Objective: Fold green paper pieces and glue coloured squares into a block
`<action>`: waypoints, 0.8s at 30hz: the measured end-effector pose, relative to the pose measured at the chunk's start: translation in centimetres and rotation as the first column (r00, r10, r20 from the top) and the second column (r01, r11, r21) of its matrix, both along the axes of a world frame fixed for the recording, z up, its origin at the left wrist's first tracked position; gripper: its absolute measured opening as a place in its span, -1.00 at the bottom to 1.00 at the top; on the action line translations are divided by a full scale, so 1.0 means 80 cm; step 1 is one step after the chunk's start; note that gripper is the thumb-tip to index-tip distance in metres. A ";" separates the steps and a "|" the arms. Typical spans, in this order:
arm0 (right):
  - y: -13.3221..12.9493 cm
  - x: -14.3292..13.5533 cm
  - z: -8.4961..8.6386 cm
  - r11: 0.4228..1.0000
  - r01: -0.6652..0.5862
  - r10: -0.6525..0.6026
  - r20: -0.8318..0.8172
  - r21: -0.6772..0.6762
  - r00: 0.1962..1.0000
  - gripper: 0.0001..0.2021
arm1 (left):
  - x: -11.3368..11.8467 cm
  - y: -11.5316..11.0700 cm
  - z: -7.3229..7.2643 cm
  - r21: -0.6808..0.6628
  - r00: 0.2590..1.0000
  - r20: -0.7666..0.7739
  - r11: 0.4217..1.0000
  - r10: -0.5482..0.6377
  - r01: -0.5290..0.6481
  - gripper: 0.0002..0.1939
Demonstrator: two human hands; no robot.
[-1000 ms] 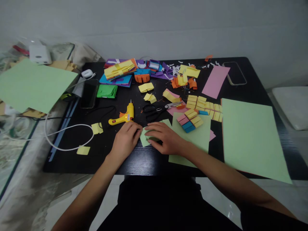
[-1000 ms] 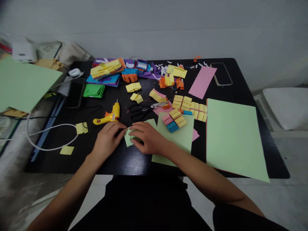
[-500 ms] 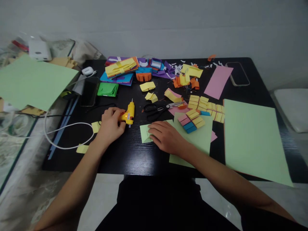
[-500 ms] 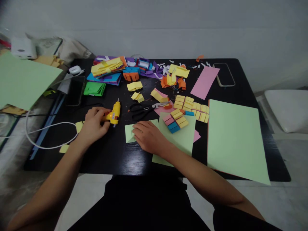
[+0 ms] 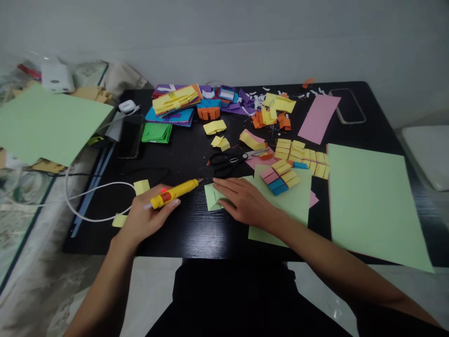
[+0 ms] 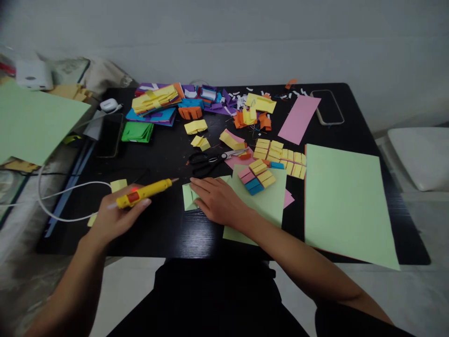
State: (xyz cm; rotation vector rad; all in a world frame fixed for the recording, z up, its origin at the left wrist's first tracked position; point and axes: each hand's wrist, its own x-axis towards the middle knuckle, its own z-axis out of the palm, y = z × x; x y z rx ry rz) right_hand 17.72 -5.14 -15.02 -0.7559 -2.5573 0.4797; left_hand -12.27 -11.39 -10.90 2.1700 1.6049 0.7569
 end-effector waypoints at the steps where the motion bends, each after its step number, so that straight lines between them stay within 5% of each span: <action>1: 0.001 -0.001 0.002 1.000 0.001 0.000 0.013 -0.018 1.000 -0.58 | 0.001 -0.003 -0.001 -0.011 1.000 0.012 1.000 -0.026 0.026 -0.89; 24: 0.003 -0.002 -0.002 0.995 0.020 -0.023 -0.024 -0.103 0.999 -0.59 | 0.021 0.008 -0.010 -0.084 0.996 -0.035 0.994 -0.080 0.077 -0.71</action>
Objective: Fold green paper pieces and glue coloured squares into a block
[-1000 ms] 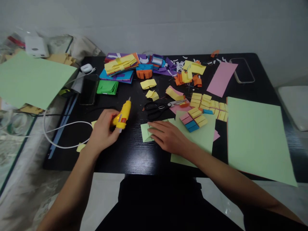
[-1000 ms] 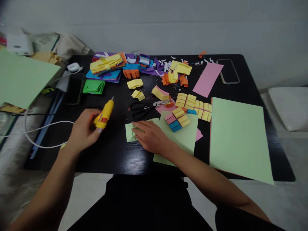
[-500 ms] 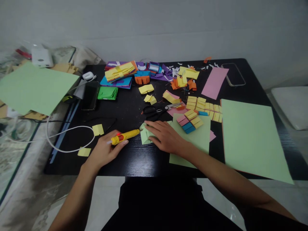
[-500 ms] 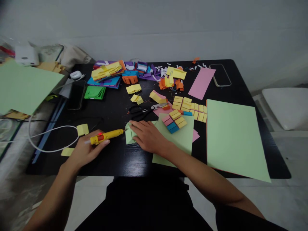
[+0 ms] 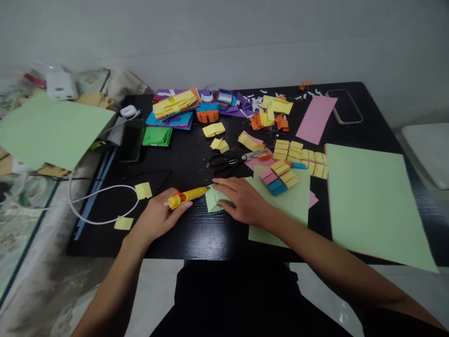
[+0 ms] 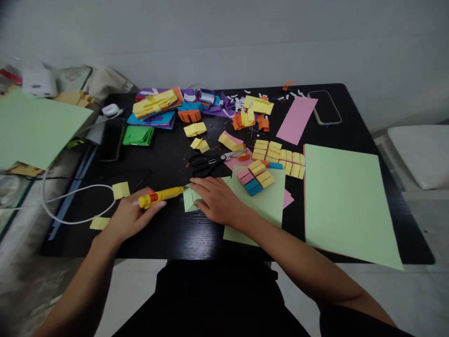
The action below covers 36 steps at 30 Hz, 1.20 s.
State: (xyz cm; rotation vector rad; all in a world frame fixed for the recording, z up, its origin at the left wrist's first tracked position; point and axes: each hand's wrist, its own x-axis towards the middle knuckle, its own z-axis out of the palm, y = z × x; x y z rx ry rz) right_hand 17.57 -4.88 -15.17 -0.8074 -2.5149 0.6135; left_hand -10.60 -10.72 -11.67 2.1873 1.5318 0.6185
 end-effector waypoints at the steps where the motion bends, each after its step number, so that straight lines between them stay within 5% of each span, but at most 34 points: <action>1: 0.000 0.000 0.001 1.000 0.003 -0.003 -0.006 -0.008 1.000 -0.60 | 0.000 0.000 0.000 0.000 1.000 -0.001 1.000 -0.004 0.004 -0.70; 9: -0.001 -0.003 0.004 0.998 0.009 -0.010 -0.007 -0.063 1.000 -0.46 | -0.006 -0.007 -0.001 -0.033 0.999 -0.010 0.999 -0.041 0.041 -0.77; 24: -0.003 -0.005 0.013 0.998 -0.030 0.020 0.165 0.056 0.986 -0.63 | -0.014 -0.025 0.007 -0.090 0.998 0.060 0.996 0.002 0.004 -0.80; 36: -0.003 0.001 0.016 0.998 -0.029 0.033 0.071 -0.063 0.997 -0.52 | -0.009 -0.029 0.011 -0.130 0.997 0.047 0.989 -0.068 0.074 -0.71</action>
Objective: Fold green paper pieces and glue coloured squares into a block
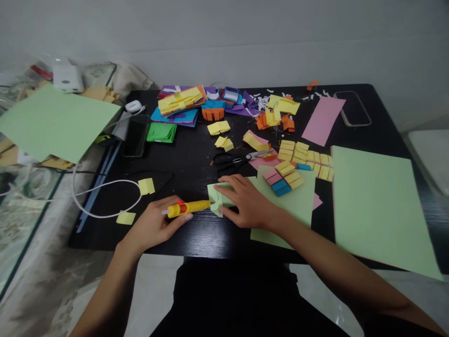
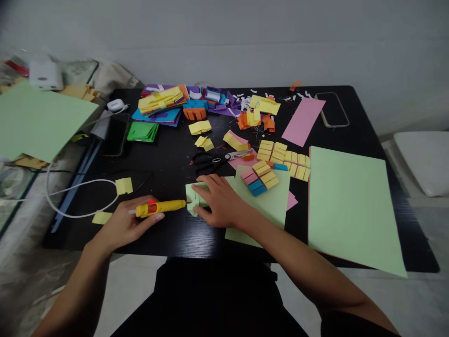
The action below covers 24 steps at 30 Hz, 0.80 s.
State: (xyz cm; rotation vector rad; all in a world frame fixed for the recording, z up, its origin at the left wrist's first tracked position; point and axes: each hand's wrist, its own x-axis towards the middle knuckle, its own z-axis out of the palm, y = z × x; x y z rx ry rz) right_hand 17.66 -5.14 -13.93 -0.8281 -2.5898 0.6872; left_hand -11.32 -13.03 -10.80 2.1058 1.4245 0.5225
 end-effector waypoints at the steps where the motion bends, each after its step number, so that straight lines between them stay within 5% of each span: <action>1: 0.000 0.001 0.001 1.000 -0.005 0.005 0.007 -0.002 1.000 -0.51 | 0.001 0.000 0.000 -0.009 1.000 0.000 1.000 -0.004 0.004 -0.70; 24: -0.001 0.003 0.010 0.999 -0.047 0.048 0.085 -0.022 0.995 -0.24 | 0.008 0.007 0.002 0.010 0.998 -0.029 0.999 -0.050 0.050 -0.62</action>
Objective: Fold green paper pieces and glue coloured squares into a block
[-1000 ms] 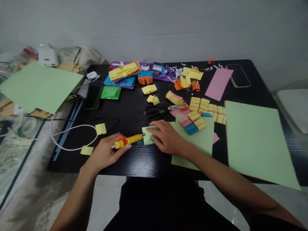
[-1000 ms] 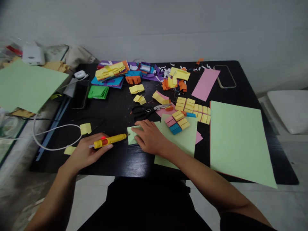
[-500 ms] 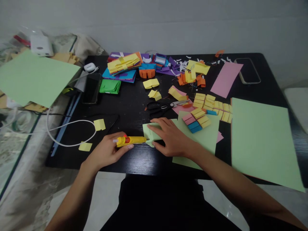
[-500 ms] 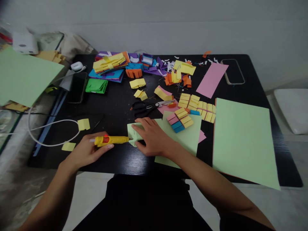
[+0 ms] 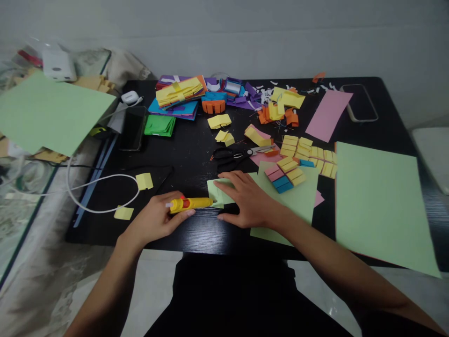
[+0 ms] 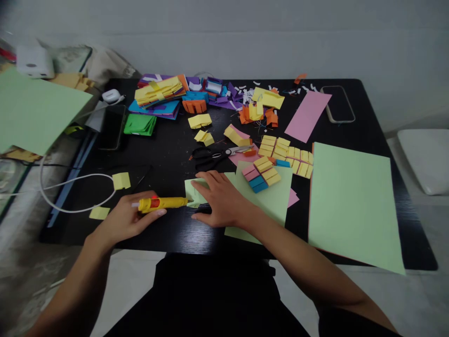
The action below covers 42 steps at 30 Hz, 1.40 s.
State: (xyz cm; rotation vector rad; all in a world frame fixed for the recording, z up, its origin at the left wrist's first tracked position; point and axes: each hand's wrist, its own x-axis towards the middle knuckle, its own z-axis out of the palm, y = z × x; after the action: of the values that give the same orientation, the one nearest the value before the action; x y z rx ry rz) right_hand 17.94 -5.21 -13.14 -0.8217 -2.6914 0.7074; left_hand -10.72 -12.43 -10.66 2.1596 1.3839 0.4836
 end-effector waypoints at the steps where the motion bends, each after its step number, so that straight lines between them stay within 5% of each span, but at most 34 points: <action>1: 0.000 -0.001 -0.001 1.000 0.005 -0.005 -0.004 0.005 1.000 -0.27 | 0.000 0.000 0.001 -0.004 1.000 0.003 1.000 0.000 0.000 -0.63; 11: 0.001 -0.003 -0.008 0.999 0.035 -0.033 -0.048 0.040 0.998 -0.55 | -0.007 0.000 0.006 -0.052 0.999 0.035 0.999 0.001 0.001 -0.68; 28: -0.009 -0.021 -0.027 0.975 0.209 -0.202 -0.100 0.074 0.974 -0.64 | -0.030 -0.011 0.005 -0.016 0.990 0.129 0.999 0.051 -0.049 -0.69; 42: -0.004 -0.031 0.006 0.953 0.232 -0.269 0.193 0.195 0.944 -0.69 | -0.033 -0.034 0.007 0.027 0.984 0.132 0.991 0.123 -0.127 -0.72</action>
State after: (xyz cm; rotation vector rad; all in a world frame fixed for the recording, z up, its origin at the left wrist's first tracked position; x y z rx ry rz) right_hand 15.45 -5.54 -12.70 -1.2316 -2.7120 0.3402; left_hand -13.32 -15.15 -10.12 2.0378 1.4538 0.6888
